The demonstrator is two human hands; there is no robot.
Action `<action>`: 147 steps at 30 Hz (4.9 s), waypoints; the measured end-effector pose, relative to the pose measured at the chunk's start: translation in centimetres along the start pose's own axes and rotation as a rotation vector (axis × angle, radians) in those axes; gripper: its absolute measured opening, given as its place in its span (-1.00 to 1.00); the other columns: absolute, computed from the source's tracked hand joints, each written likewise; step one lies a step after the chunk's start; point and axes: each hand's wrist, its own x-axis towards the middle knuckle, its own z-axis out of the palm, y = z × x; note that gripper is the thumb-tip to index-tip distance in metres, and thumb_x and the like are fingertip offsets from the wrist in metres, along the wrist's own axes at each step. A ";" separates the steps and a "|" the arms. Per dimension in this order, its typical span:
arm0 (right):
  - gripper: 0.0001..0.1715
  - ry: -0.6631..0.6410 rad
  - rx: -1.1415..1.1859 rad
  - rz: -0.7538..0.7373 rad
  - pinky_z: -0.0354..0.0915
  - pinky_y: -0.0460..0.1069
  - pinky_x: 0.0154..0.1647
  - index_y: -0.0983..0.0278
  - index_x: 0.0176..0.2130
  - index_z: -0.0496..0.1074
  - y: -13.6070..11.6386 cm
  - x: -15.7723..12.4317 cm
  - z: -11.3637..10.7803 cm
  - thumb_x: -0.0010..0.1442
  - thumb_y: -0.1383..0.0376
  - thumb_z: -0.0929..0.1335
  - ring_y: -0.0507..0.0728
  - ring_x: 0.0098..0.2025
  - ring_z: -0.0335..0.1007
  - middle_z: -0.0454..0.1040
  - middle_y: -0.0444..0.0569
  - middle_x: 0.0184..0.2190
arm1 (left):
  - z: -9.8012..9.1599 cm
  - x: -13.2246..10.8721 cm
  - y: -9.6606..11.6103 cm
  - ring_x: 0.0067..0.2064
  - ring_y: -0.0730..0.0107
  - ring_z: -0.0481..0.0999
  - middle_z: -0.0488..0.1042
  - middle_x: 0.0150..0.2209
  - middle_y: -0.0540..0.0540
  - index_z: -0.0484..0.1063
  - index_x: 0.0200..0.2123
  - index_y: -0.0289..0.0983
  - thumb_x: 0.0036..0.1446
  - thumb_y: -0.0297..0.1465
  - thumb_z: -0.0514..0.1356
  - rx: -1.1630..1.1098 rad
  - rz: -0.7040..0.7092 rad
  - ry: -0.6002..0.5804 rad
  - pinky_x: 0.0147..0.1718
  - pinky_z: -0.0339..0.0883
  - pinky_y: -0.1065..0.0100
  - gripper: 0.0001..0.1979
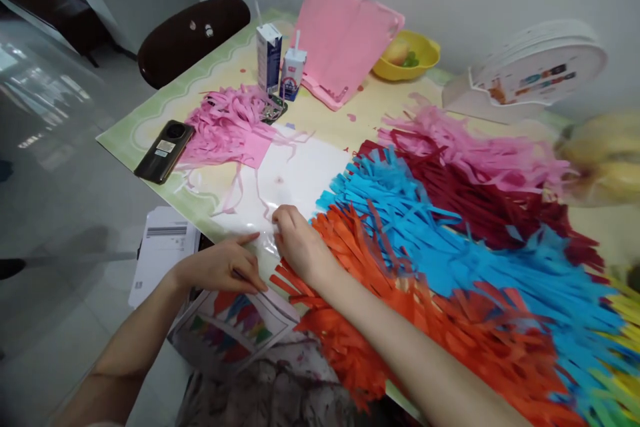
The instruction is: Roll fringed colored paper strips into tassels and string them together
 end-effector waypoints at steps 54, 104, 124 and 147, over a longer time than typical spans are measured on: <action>-0.84 -0.059 -0.166 -0.098 0.27 0.06 -0.24 0.32 -0.19 0.27 -4.0 -0.6 2.0 0.17 0.47 0.28 0.22 -0.26 0.25 0.34 0.13 -0.26 | 0.6 0.2 -0.5 -0.24 0.44 0.58 0.66 -0.26 0.04 0.65 -0.25 -0.16 0.11 -0.45 0.28 0.016 -0.076 -0.004 0.33 -0.13 0.27 -0.84; -0.84 0.556 0.273 0.218 0.29 -0.09 -0.28 0.22 -0.30 0.27 -6.6 -18.7 -8.1 0.17 0.46 0.32 0.06 -0.31 0.40 0.40 -0.13 -0.40 | 9.0 4.3 13.6 -0.20 0.40 0.55 0.60 -0.23 -0.09 0.58 -0.09 -0.25 0.24 -0.39 0.18 -0.001 -0.039 0.339 -0.21 0.34 0.44 -0.77; -0.91 0.525 0.521 0.128 0.50 0.05 -0.17 0.21 -0.36 0.59 -2.2 -20.4 -7.8 0.16 0.27 0.43 0.16 -0.25 0.60 0.65 0.01 -0.30 | 9.4 4.2 11.5 -0.22 0.36 0.58 0.60 -0.25 -0.15 0.50 -0.38 -0.30 0.14 -0.40 0.28 0.000 0.122 0.530 -0.20 0.41 0.37 -0.91; -0.86 0.534 0.374 0.060 0.48 -0.01 -0.14 0.18 -0.21 0.57 -4.4 -21.6 -10.2 0.19 0.26 0.42 0.14 -0.17 0.57 0.62 -0.01 -0.20 | 8.6 5.7 16.0 -0.45 0.41 0.42 0.44 -0.47 -0.01 0.43 -0.05 -0.29 0.31 -0.24 0.10 1.027 0.358 0.369 -0.49 0.16 0.34 -0.72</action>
